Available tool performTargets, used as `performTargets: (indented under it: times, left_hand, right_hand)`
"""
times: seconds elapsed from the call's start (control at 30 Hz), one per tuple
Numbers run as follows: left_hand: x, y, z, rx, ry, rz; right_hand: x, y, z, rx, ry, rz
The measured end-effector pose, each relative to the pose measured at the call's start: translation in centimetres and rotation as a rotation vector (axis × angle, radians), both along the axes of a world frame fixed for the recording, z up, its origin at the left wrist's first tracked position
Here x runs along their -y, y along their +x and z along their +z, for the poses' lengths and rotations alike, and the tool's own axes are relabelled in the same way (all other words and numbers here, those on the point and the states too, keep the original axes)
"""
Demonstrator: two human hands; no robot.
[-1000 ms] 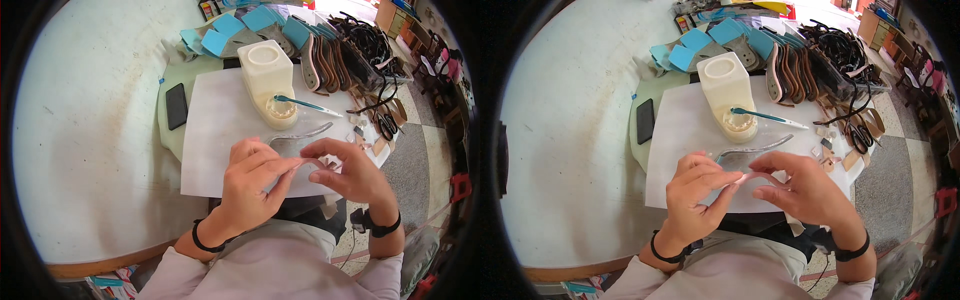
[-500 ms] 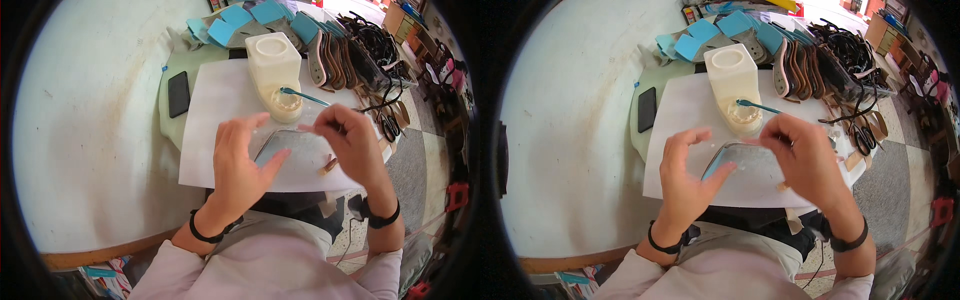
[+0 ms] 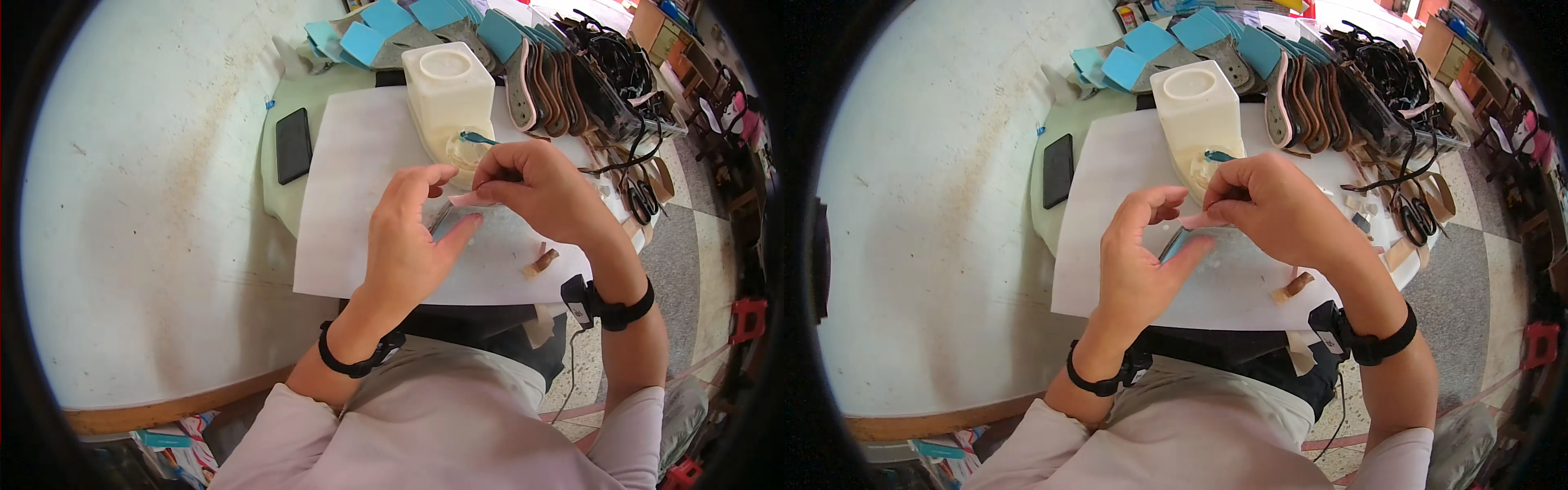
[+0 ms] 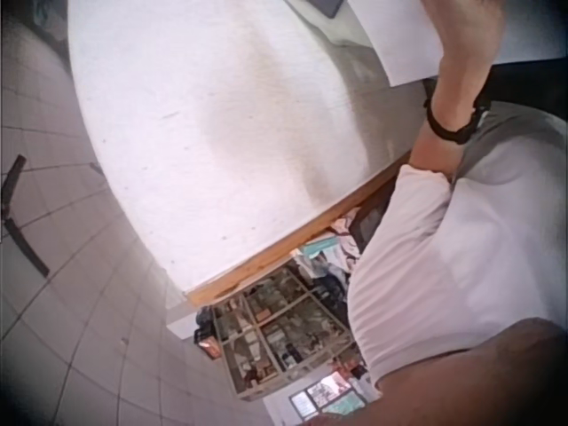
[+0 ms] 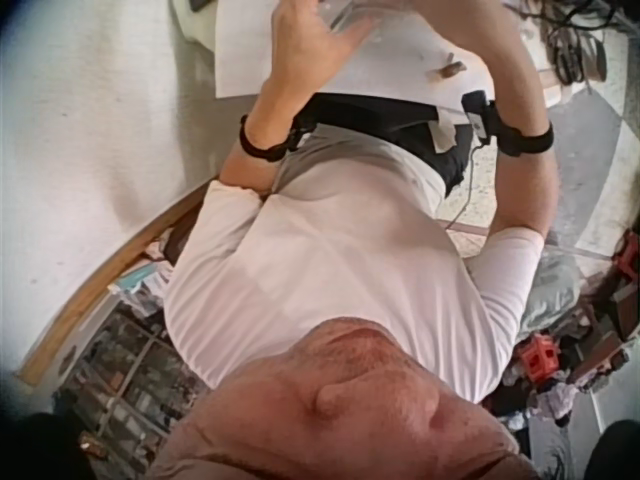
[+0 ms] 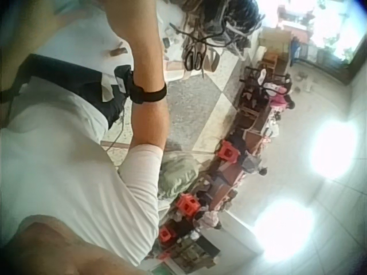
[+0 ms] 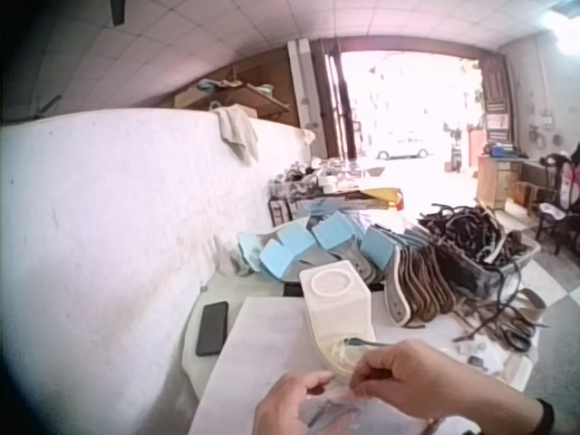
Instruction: Applying adhesive to a shoe insole component using a brush and then attaching a small strip to the heel area.
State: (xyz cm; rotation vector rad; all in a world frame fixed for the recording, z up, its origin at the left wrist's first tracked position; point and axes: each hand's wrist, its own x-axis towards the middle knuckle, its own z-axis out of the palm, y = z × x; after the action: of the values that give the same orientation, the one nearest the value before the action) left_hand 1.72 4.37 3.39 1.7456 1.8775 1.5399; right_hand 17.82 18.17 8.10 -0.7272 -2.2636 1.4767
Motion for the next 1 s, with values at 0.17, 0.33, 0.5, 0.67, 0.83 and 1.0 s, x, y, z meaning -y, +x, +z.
performTargets:
  times: [0.17,0.33,0.5,0.67,0.83,1.0]
  left_hand:
    - [-0.3,0.0,-0.1,-0.039,0.079,0.009]
    - [-0.4,0.3,0.0,-0.091,0.107,0.027]
    - [-0.3,0.5,0.0,-0.107,0.129,0.069]
    - [-0.3,0.9,-0.1,-0.173,0.14,0.15]
    - [-0.4,1.0,0.2,-0.274,0.14,0.182]
    - [-0.4,0.9,0.1,-0.334,0.151,0.192]
  right_hand:
    - [-0.3,-0.2,-0.5,-0.002,0.034,-0.004]
    - [-0.4,-0.3,-0.7,0.027,0.026,-0.01]
    - [-0.4,-0.7,-0.5,0.043,0.075,-0.021]
    - [-0.2,-0.8,-0.4,0.088,0.085,-0.014]
    - [-0.2,-0.9,-0.5,0.054,0.101,-0.035]
    - [-0.1,-1.1,-0.6,0.058,0.109,-0.049]
